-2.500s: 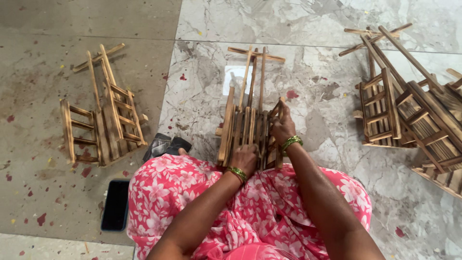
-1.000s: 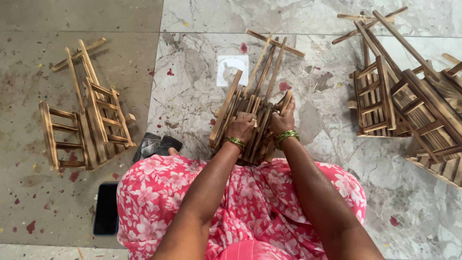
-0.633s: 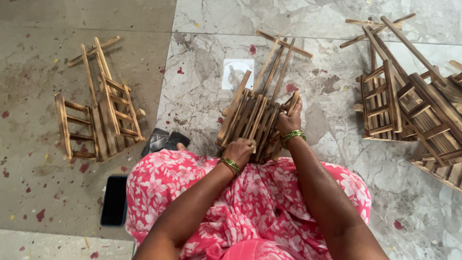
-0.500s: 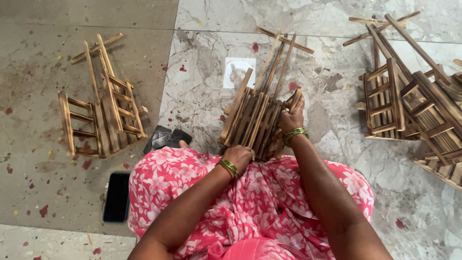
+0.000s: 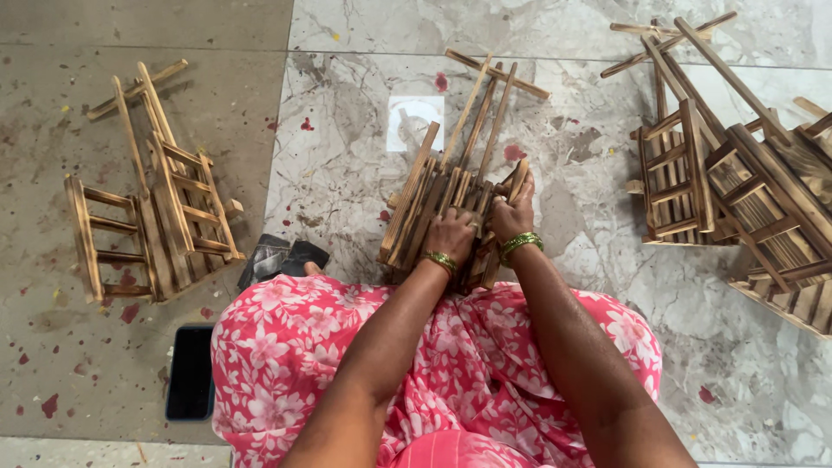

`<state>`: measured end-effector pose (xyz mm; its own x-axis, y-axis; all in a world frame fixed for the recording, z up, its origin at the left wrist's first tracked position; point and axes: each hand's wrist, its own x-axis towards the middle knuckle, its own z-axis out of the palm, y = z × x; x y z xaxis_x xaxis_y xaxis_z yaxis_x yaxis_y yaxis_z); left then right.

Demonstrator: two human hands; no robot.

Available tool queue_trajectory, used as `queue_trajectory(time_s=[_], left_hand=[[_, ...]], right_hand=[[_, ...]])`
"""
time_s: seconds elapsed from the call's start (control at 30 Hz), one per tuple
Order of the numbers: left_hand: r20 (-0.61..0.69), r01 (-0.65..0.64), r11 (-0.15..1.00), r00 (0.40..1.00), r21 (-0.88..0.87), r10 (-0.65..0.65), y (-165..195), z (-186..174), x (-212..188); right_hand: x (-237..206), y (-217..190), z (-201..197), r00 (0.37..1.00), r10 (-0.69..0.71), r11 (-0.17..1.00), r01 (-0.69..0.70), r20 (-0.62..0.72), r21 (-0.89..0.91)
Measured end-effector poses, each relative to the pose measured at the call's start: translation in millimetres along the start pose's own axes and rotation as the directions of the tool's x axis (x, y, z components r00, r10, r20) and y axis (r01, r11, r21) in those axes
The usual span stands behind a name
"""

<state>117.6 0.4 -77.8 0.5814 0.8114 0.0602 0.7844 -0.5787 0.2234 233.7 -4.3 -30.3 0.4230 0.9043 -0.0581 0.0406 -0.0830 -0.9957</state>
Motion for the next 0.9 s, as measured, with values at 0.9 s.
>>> queue_trajectory(time_s=[0.9], left_hand=[[-0.215, 0.152, 0.965, 0.971, 0.213, -0.106, -31.0, -1.1, -25.0]], right_hand=[[3.2, 1.7, 2.1, 1.000, -0.003, 0.996, 0.002, 0.007, 0.085]])
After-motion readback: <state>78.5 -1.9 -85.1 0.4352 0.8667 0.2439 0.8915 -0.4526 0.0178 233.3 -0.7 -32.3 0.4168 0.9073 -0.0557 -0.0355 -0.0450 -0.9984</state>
